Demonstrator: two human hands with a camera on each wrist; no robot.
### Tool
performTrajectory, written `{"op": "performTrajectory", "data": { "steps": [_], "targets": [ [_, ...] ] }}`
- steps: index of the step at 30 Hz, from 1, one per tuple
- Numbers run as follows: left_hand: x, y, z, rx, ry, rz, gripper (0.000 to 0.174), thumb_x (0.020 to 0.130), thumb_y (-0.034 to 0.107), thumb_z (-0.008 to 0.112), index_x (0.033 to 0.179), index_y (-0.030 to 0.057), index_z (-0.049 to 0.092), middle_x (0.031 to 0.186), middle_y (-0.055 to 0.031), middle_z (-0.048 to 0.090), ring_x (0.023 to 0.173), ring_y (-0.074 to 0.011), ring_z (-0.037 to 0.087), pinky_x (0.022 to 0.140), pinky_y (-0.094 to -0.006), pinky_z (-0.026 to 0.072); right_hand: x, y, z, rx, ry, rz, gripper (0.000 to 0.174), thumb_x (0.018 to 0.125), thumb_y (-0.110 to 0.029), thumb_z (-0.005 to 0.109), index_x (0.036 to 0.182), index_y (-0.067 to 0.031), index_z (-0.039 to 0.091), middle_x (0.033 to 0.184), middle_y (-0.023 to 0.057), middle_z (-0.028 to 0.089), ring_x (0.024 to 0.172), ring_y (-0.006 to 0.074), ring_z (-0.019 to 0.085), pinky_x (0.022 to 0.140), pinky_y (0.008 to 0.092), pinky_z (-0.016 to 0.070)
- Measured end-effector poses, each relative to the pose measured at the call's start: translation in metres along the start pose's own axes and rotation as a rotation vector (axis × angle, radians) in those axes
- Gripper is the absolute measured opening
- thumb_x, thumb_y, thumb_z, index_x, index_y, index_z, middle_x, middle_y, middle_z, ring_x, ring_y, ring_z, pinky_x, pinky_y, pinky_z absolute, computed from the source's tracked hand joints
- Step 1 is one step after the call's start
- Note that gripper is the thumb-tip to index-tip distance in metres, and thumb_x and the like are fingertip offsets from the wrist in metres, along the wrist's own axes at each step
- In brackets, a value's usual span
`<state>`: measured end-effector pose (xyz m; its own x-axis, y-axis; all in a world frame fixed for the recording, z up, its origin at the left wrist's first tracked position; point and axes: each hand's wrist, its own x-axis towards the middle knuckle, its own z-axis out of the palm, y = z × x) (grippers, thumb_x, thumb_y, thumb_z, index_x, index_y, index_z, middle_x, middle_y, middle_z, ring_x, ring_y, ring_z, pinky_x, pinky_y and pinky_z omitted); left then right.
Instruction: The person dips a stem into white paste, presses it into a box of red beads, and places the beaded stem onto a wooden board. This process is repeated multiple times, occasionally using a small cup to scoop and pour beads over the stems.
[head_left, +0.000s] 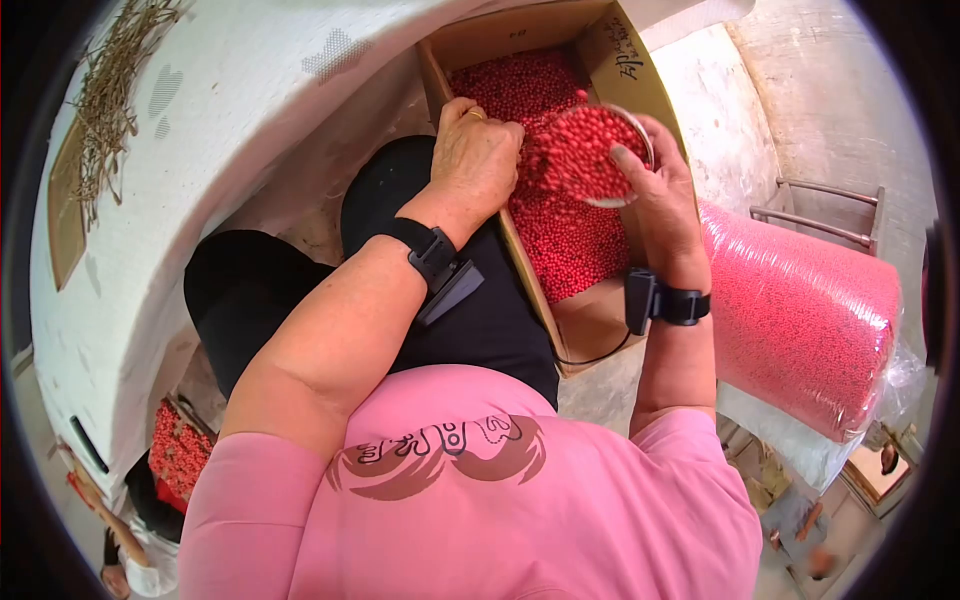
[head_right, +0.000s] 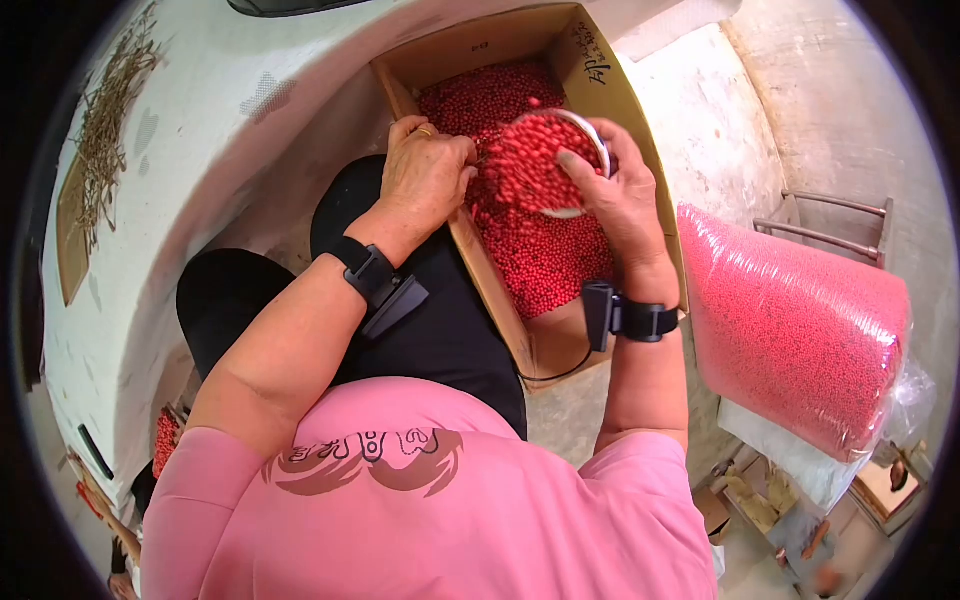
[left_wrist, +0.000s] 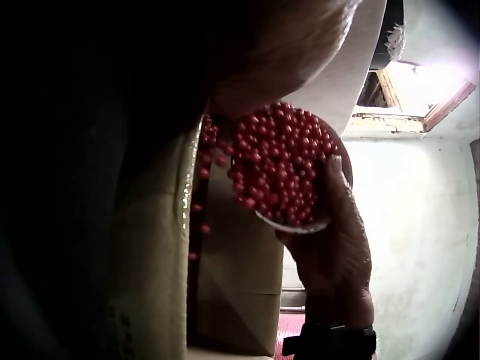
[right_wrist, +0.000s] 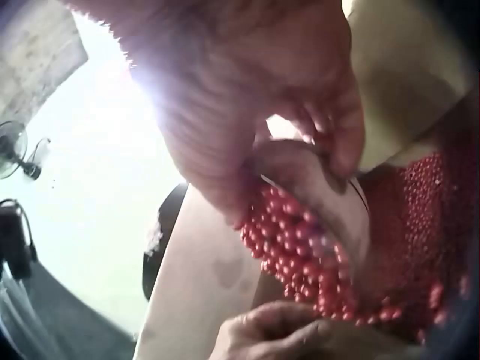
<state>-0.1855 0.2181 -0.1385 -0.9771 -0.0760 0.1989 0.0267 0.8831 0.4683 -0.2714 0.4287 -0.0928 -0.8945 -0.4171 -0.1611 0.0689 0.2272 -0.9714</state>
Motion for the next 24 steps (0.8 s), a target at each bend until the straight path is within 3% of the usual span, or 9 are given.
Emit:
{"op": "performTrajectory", "data": {
  "steps": [4,7,11,13,16,19,20,23,24],
  "targets": [
    [0.000,-0.001,0.000,0.042,-0.011,-0.005,0.004,0.073,0.008,0.069,0.073,0.0093,0.066,0.069,-0.0110,0.065,0.080,-0.0277,0.064,0.098,-0.0416,0.0387,0.013,0.007,0.025,-0.831,0.330,-0.524,0.056,0.073,-0.027,0.085,0.120,-0.0125,0.057,0.097,0.0143,0.054,0.088,0.0317,0.058,0.079,0.0408,0.0511],
    [0.001,-0.003,0.003,0.047,0.029,0.000,0.004,0.073,0.008,0.069,0.073,0.0099,0.065,0.071,-0.0099,0.065,0.081,-0.0272,0.063,0.098,-0.0411,0.0387,0.023,0.061,0.023,-1.094,0.258,-0.286,0.060,0.075,-0.041,0.080,0.123,-0.0138,0.056,0.098,0.0186,0.057,0.089,0.0376,0.060,0.078,0.0468,0.0518],
    [0.002,-0.003,0.006,0.041,0.038,-0.004,0.003,0.073,0.008,0.068,0.073,0.0098,0.065,0.073,-0.0092,0.065,0.082,-0.0271,0.063,0.097,-0.0405,0.0386,0.016,0.167,0.024,-1.194,-0.051,0.312,0.061,0.080,-0.043,0.074,0.128,-0.0117,0.055,0.113,0.0246,0.060,0.101,0.0433,0.061,0.085,0.0496,0.0514],
    [0.003,-0.002,0.005,0.054,0.038,-0.006,0.003,0.073,0.008,0.067,0.073,0.0091,0.064,0.073,-0.0092,0.065,0.082,-0.0272,0.063,0.097,-0.0405,0.0385,0.008,0.246,0.012,-1.037,-0.205,0.468,0.063,0.082,-0.041,0.072,0.135,-0.0116,0.052,0.122,0.0239,0.060,0.104,0.0429,0.061,0.086,0.0487,0.0517],
    [0.003,-0.001,0.004,0.058,0.053,-0.005,0.003,0.073,0.007,0.066,0.072,0.0085,0.064,0.074,-0.0094,0.065,0.082,-0.0273,0.063,0.097,-0.0406,0.0387,-0.002,0.304,-0.001,-0.615,-0.320,0.647,0.062,0.087,-0.036,0.068,0.140,-0.0136,0.048,0.123,0.0161,0.062,0.101,0.0353,0.064,0.081,0.0462,0.0543],
    [0.002,-0.001,0.005,0.071,0.080,0.002,0.003,0.073,0.005,0.064,0.072,0.0083,0.064,0.075,-0.0099,0.065,0.083,-0.0274,0.063,0.097,-0.0406,0.0389,-0.003,0.222,-0.009,-0.226,-0.343,0.836,0.057,0.091,-0.034,0.065,0.142,-0.0164,0.047,0.120,0.0073,0.063,0.098,0.0250,0.063,0.074,0.0418,0.0558],
    [0.002,-0.001,0.005,0.078,0.090,0.006,0.004,0.073,0.005,0.063,0.072,0.0082,0.064,0.075,-0.0101,0.065,0.083,-0.0275,0.063,0.097,-0.0406,0.0390,-0.003,0.193,-0.013,-0.084,-0.334,0.790,0.056,0.092,-0.033,0.064,0.144,-0.0190,0.046,0.118,0.0016,0.062,0.095,0.0193,0.061,0.070,0.0377,0.0558],
    [0.003,-0.002,0.006,0.088,0.103,0.011,0.004,0.073,0.004,0.063,0.072,0.0078,0.063,0.076,-0.0109,0.065,0.083,-0.0277,0.063,0.097,-0.0404,0.0391,0.010,0.128,-0.033,0.014,-0.388,0.668,0.056,0.091,-0.034,0.067,0.142,-0.0169,0.049,0.110,-0.0010,0.064,0.088,0.0125,0.061,0.066,0.0326,0.0555],
    [0.003,-0.001,0.006,0.084,0.101,0.012,0.004,0.073,0.004,0.063,0.072,0.0077,0.063,0.076,-0.0110,0.064,0.083,-0.0278,0.063,0.097,-0.0405,0.0391,0.012,0.106,-0.038,-0.012,-0.381,0.626,0.057,0.092,-0.031,0.066,0.143,-0.0142,0.048,0.117,-0.0001,0.063,0.095,0.0118,0.061,0.067,0.0303,0.0566]
  ]
}}
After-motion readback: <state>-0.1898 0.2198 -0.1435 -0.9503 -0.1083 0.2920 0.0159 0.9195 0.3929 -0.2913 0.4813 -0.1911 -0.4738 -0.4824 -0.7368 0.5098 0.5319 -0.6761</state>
